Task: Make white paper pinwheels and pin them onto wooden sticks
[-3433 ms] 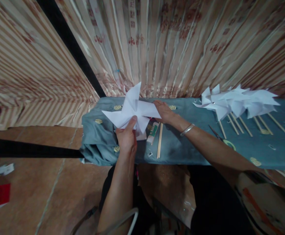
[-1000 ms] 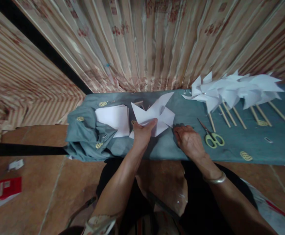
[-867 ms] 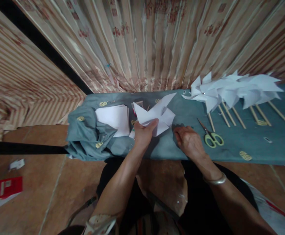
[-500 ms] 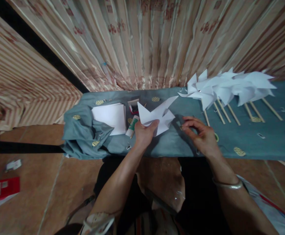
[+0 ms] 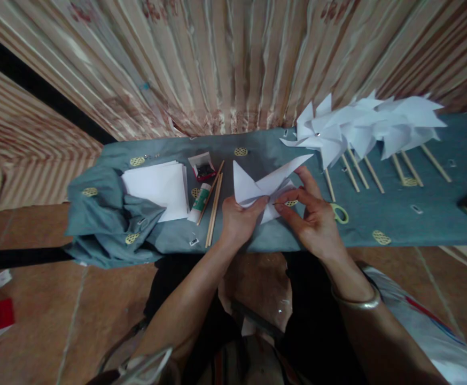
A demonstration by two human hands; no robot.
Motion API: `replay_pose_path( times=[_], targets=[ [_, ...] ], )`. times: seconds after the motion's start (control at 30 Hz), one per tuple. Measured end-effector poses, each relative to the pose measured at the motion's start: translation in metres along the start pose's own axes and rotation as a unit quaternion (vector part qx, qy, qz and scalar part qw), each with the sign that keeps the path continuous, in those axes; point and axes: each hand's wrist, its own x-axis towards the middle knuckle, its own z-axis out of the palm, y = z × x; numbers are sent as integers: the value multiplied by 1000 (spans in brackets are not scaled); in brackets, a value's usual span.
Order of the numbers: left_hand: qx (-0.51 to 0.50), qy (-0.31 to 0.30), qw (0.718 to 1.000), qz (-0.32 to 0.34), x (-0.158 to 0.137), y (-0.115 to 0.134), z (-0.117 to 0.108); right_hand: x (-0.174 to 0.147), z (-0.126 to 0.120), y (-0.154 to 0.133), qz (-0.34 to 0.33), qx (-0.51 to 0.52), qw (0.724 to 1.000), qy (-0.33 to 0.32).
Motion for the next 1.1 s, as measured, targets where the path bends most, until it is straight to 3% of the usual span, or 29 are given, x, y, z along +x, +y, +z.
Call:
replay_pose_path(
  times=[0.27, 0.73, 1.1],
  targets=[
    [0, -11, 1000, 6, 1, -11, 1, 2, 0, -2, 6, 11, 1000, -2],
    [12, -12, 1000, -12, -2, -2, -1, 3, 4, -3, 12, 8, 1000, 6],
    [42, -36, 998, 16, 0, -8, -2, 2, 7, -2, 22, 27, 999, 21]
  ],
)
